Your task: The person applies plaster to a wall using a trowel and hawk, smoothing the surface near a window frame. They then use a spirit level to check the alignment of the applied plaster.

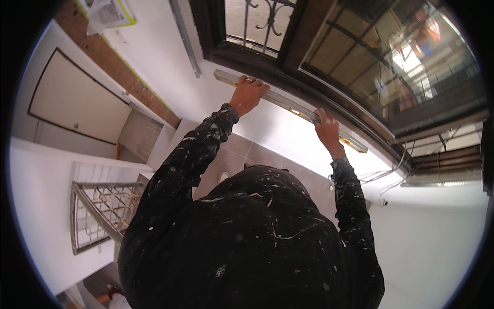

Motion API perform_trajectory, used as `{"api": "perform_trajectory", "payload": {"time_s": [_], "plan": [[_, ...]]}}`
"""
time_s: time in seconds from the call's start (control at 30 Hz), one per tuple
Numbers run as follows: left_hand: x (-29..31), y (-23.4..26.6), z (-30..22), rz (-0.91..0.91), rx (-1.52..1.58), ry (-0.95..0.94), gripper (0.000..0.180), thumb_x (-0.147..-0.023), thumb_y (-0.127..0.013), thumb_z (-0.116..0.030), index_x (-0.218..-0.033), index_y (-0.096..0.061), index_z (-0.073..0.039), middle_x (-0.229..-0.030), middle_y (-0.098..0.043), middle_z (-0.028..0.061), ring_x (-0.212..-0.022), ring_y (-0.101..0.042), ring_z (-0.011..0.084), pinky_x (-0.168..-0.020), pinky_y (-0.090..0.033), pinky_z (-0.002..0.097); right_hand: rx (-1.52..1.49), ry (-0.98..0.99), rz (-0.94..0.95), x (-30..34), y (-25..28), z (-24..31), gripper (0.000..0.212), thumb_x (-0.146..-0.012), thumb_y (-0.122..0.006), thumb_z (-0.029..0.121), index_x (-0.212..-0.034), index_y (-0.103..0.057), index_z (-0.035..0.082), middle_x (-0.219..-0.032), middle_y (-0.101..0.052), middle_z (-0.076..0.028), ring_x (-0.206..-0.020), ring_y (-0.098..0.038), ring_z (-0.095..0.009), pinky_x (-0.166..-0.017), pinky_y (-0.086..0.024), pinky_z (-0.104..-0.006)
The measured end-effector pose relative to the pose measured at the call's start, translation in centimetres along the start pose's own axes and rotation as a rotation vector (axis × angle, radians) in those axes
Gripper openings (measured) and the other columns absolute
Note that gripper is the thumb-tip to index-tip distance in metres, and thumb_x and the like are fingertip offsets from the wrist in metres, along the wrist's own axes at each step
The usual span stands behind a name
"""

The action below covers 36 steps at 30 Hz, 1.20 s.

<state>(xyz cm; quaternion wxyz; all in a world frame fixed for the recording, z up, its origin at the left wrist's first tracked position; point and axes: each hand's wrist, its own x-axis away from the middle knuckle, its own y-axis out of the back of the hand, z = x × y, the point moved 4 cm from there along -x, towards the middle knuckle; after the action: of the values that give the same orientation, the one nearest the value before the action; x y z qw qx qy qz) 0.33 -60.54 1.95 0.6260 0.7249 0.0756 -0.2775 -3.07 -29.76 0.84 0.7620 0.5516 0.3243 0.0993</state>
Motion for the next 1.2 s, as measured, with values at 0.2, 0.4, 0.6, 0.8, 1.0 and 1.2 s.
{"api": "perform_trajectory", "payload": {"time_s": [0.2,0.4,0.6,0.8,1.0,1.2], "plan": [[0.0,-0.4,3.2,-0.024,-0.062,0.134,0.025,-0.089,-0.065,-0.012,-0.114,-0.071,-0.017,-0.115,-0.064,0.0039,-0.121,-0.053,0.0286,-0.1,-0.038,0.0453,-0.083,0.057,-0.047,-2.9,-3.0,0.6,0.037,-0.086,-0.07,0.015,-0.121,-0.059,0.01,-0.111,-0.069,-0.016,-0.106,-0.064,-0.039,-0.09,-0.052,-0.0506],[-0.3,-0.2,6.7,-0.01,-0.123,0.187,0.026,-0.09,-0.065,-0.013,-0.115,-0.071,-0.019,-0.114,-0.063,0.0045,-0.118,-0.052,0.0273,-0.099,-0.039,0.0454,-0.084,0.119,-0.098,-6.1,-4.1,3.2,0.03,-0.085,-0.072,0.013,-0.113,-0.063,0.008,-0.11,-0.069,-0.014,-0.101,-0.066,-0.034,-0.086,-0.054,-0.0456],[-0.1,-0.4,9.0,0.024,-0.147,0.205,0.026,-0.09,-0.064,-0.013,-0.114,-0.071,-0.02,-0.111,-0.063,0.0048,-0.114,-0.054,0.0266,-0.098,-0.041,0.046,-0.049,0.074,0.001,-7.8,-5.7,4.6,0.033,-0.089,-0.07,0.018,-0.12,-0.063,0.009,-0.117,-0.068,-0.015,-0.11,-0.064,-0.035,-0.092,-0.052,-0.0457],[0.3,-0.8,10.3,0.022,-0.155,0.187,0.025,-0.088,-0.064,-0.013,-0.11,-0.072,-0.02,-0.106,-0.062,0.0038,-0.111,-0.055,0.0265,-0.095,-0.042,0.0462,-0.046,0.094,-0.051,-7.8,-6.6,5.5,0.03,-0.088,-0.071,0.018,-0.116,-0.064,0.007,-0.116,-0.067,-0.014,-0.107,-0.064,-0.035,-0.09,-0.053,-0.0451],[0.2,-1.1,10.6,0.023,-0.139,0.185,0.025,-0.086,-0.064,-0.013,-0.109,-0.072,-0.02,-0.105,-0.062,0.004,-0.111,-0.055,0.0268,-0.092,-0.044,0.046,0.101,0.141,-0.074,-8.0,-6.1,6.3,0.031,-0.087,-0.072,0.017,-0.115,-0.065,0.008,-0.105,-0.066,-0.012,-0.098,-0.064,-0.033,-0.084,-0.053,-0.0439],[0.3,-1.6,10.9,0.001,-0.193,0.151,0.029,-0.085,-0.064,-0.011,-0.112,-0.072,-0.018,-0.105,-0.063,0.0057,-0.111,-0.057,0.0287,-0.092,-0.046,0.0468,0.15,0.129,-0.112,-6.2,-4.7,5.2,0.037,-0.086,-0.072,0.017,-0.121,-0.063,0.009,-0.106,-0.064,-0.01,-0.1,-0.062,-0.033,-0.088,-0.05,-0.0454]]}}
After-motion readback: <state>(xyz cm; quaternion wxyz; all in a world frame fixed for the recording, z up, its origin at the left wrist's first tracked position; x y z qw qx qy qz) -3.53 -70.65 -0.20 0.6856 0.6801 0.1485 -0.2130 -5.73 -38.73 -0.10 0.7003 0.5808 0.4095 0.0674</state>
